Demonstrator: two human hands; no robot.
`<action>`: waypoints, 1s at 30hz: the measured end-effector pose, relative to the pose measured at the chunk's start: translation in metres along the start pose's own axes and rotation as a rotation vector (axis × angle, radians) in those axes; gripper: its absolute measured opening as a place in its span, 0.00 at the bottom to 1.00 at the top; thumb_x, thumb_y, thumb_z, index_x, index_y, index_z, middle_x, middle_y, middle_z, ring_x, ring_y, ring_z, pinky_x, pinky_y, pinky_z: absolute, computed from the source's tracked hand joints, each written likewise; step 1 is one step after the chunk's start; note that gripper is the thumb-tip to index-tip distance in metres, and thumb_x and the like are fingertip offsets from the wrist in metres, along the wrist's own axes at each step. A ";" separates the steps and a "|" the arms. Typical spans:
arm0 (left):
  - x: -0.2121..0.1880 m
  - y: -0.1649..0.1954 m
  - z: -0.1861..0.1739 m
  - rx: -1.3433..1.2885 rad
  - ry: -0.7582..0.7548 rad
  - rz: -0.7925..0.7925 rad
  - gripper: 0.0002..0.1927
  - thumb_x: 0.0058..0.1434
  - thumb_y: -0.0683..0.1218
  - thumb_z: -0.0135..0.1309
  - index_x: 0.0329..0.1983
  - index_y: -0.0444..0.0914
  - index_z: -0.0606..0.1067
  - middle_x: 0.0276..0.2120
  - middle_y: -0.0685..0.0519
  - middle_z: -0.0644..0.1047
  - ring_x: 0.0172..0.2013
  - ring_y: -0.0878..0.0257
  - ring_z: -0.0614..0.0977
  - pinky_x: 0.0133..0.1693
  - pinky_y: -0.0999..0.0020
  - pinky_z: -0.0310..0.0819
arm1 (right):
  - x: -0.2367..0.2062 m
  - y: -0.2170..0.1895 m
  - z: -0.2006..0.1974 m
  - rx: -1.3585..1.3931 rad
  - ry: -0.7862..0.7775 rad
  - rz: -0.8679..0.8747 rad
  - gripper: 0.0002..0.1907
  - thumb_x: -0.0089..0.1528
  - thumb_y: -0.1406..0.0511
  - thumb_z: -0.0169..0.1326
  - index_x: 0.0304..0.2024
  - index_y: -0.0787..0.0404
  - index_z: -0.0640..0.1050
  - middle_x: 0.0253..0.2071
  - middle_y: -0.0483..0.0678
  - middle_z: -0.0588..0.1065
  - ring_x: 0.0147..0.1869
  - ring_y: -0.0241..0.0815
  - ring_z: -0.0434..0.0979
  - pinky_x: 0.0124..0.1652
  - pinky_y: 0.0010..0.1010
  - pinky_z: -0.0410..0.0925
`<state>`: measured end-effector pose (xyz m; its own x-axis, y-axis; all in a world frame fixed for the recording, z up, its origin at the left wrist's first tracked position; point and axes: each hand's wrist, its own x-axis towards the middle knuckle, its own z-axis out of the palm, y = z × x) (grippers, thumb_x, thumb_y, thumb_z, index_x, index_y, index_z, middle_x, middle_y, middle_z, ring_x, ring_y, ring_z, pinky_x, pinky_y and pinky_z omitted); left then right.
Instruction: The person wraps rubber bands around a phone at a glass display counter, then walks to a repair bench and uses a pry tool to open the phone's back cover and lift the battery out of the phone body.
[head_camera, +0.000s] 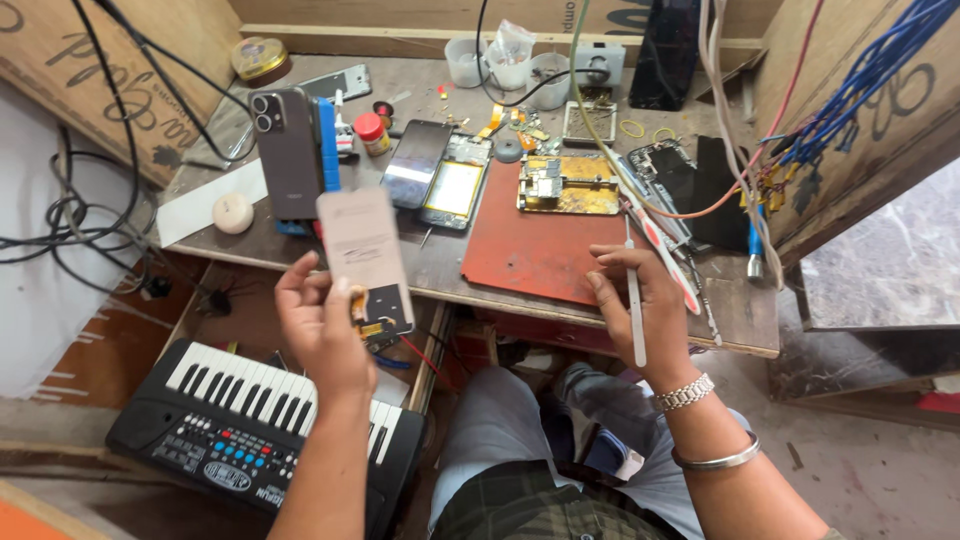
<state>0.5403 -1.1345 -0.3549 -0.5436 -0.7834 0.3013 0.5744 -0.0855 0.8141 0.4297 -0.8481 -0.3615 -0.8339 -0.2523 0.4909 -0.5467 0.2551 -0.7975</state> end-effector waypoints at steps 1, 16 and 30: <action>0.000 0.002 -0.008 0.012 0.031 -0.053 0.19 0.67 0.33 0.46 0.60 0.33 0.65 0.46 0.49 0.75 0.46 0.66 0.78 0.50 0.70 0.76 | 0.000 0.000 0.000 0.010 0.004 -0.007 0.10 0.64 0.72 0.59 0.46 0.63 0.73 0.53 0.49 0.81 0.40 0.35 0.82 0.40 0.25 0.74; 0.027 0.002 -0.002 0.271 -0.039 -0.338 0.19 0.66 0.40 0.52 0.60 0.33 0.68 0.53 0.44 0.76 0.50 0.64 0.78 0.50 0.69 0.74 | -0.001 0.004 0.000 -0.035 0.023 -0.092 0.10 0.64 0.71 0.59 0.46 0.63 0.73 0.53 0.51 0.80 0.45 0.38 0.83 0.44 0.28 0.74; 0.015 0.019 0.013 1.186 -0.153 0.145 0.10 0.62 0.43 0.60 0.46 0.39 0.80 0.44 0.48 0.81 0.46 0.53 0.82 0.48 0.56 0.75 | -0.002 0.006 0.001 -0.065 0.001 -0.119 0.10 0.64 0.71 0.59 0.46 0.62 0.73 0.52 0.49 0.80 0.45 0.39 0.83 0.44 0.29 0.74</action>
<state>0.5349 -1.1401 -0.3284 -0.6338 -0.6510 0.4177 -0.2407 0.6792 0.6933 0.4282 -0.8470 -0.3675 -0.7627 -0.2832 0.5815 -0.6457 0.2830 -0.7092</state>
